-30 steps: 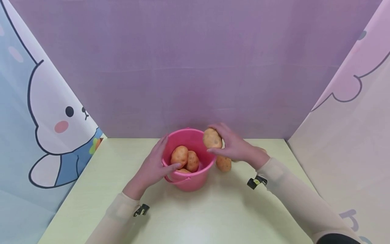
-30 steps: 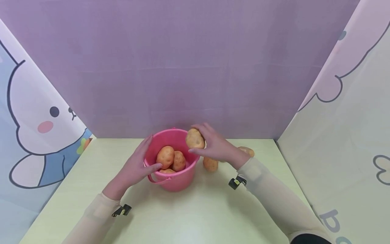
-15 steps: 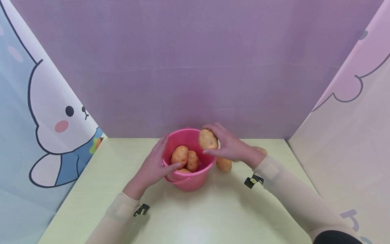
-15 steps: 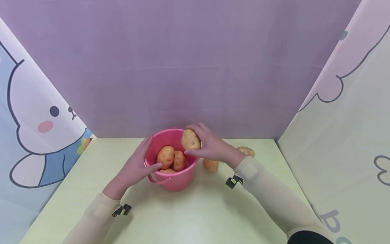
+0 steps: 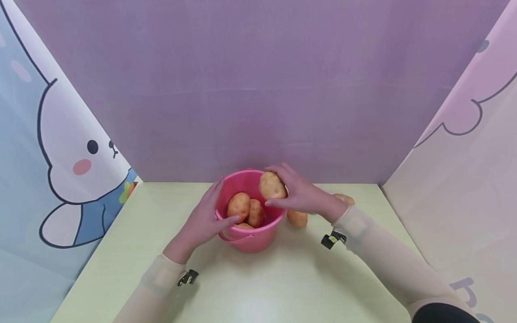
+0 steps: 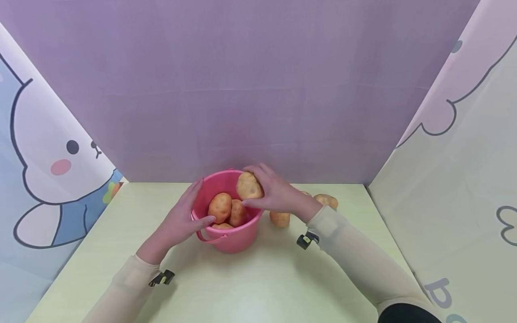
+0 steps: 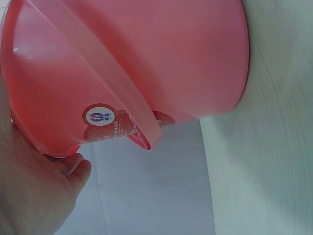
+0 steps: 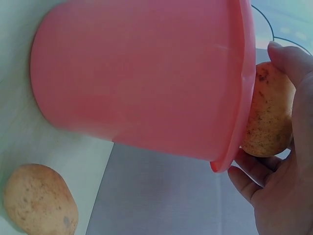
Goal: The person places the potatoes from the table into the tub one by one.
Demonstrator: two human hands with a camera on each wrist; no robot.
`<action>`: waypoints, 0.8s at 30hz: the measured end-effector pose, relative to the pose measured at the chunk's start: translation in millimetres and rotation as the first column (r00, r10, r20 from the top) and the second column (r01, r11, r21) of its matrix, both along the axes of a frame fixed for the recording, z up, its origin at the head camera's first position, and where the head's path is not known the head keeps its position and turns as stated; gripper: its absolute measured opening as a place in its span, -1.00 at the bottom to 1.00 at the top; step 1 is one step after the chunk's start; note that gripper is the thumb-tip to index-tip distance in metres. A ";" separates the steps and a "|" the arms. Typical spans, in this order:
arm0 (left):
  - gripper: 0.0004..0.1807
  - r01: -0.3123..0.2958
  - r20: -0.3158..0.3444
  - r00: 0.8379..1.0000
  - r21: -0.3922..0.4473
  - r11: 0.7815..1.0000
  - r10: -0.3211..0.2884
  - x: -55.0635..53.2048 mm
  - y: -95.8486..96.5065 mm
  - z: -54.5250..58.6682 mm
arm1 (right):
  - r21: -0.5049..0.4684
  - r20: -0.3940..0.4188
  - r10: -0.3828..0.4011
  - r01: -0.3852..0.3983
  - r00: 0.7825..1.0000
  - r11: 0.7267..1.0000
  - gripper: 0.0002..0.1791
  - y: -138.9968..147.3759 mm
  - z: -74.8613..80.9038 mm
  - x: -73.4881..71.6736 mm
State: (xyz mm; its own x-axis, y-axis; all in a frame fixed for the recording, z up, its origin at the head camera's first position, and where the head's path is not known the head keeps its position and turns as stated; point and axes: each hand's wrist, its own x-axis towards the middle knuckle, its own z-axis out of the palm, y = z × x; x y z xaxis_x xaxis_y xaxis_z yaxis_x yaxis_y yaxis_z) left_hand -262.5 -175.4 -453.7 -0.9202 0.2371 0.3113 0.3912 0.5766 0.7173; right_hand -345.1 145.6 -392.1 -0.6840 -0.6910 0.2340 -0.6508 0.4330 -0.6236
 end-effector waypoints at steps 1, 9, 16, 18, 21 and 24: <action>0.30 0.001 -0.002 1.000 -0.001 1.000 -0.001 0.0 -0.2 0.0 | 0.000 0.003 0.002 -0.002 1.000 1.000 0.05 -0.6 -0.4 0.0; 0.30 -0.001 0.005 1.000 -0.002 1.000 0.001 1.7 0.8 2.2 | 0.003 -0.014 0.009 -0.009 1.000 1.000 0.06 -2.9 -1.4 1.0; 0.29 -0.005 0.006 1.000 -0.015 1.000 0.005 2.4 0.2 2.8 | -0.003 -0.017 0.016 -0.016 1.000 1.000 0.00 -3.8 -2.1 1.8; 0.29 -0.004 0.009 1.000 -0.012 1.000 0.004 2.4 0.5 2.8 | -0.005 -0.021 0.021 -0.021 1.000 1.000 -0.01 -4.0 -1.9 2.3; 0.29 0.000 0.007 1.000 -0.005 1.000 0.000 2.3 0.9 2.6 | -0.005 -0.023 0.026 -0.027 0.999 1.000 -0.01 -4.2 -1.7 2.9; 0.29 0.006 -0.002 1.000 -0.003 1.000 -0.006 2.2 0.9 2.2 | -0.009 -0.005 0.031 -0.031 1.000 0.999 -0.01 -4.0 -2.6 2.8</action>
State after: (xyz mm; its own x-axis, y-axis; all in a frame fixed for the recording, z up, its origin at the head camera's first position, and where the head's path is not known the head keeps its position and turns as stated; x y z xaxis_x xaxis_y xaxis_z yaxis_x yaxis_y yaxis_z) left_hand -260.3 -174.5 -451.4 -0.9182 0.2434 0.3126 0.3961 0.5762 0.7149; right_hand -342.3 141.6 -394.6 -0.6610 -0.7098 0.2435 -0.6669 0.4069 -0.6242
